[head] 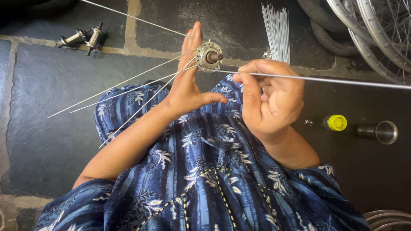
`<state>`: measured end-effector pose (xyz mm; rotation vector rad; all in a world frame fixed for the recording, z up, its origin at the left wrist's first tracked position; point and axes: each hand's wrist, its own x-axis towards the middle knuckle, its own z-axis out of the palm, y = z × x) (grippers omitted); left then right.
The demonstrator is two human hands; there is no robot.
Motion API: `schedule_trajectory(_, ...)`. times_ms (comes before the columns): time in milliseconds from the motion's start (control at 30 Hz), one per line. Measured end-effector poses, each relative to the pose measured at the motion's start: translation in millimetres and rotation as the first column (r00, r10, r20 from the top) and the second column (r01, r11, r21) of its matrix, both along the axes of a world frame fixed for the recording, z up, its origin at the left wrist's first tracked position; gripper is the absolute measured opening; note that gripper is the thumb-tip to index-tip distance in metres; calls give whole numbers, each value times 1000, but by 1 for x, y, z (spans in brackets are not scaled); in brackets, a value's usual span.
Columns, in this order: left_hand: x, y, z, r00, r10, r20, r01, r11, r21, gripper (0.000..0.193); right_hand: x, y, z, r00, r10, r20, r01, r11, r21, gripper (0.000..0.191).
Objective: The person sits on the floor and laces spokes into a bicycle wheel rim, threading each spoke through the rim eyelets and twisting on spoke nipples. They then pick up the wheel hub and begin threading spokes through the hub flange holes, holding the hub in one hand while inserting spokes one at a time.
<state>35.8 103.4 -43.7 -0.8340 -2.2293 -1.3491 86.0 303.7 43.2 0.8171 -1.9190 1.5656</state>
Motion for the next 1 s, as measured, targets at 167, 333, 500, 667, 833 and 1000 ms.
schedule_trajectory(167,0,0,1,999,-25,23,25,1000,-8,146,-3,-2,1,1000,6,28,-6,1000,-20,32)
schedule_trajectory(333,1,0,1,999,-28,25,28,999,-35,145,-4,-3,4,998,-26,50,25,999,25,34)
schedule_trajectory(500,0,1,-1,998,-56,19,56,998,-4,146,-7,-6,5,992,-60,112,44,989,142,30)
schedule_trajectory(667,0,0,-2,998,-50,34,51,998,-26,145,-21,-11,6,992,-78,98,42,943,330,36)
schedule_trajectory(833,2,0,-4,997,-58,54,59,998,-3,147,-19,-3,10,988,-69,139,31,966,255,41)
schedule_trajectory(1000,1,1,-1,996,-69,52,70,998,-5,145,-19,-1,11,990,-87,107,56,963,264,39)
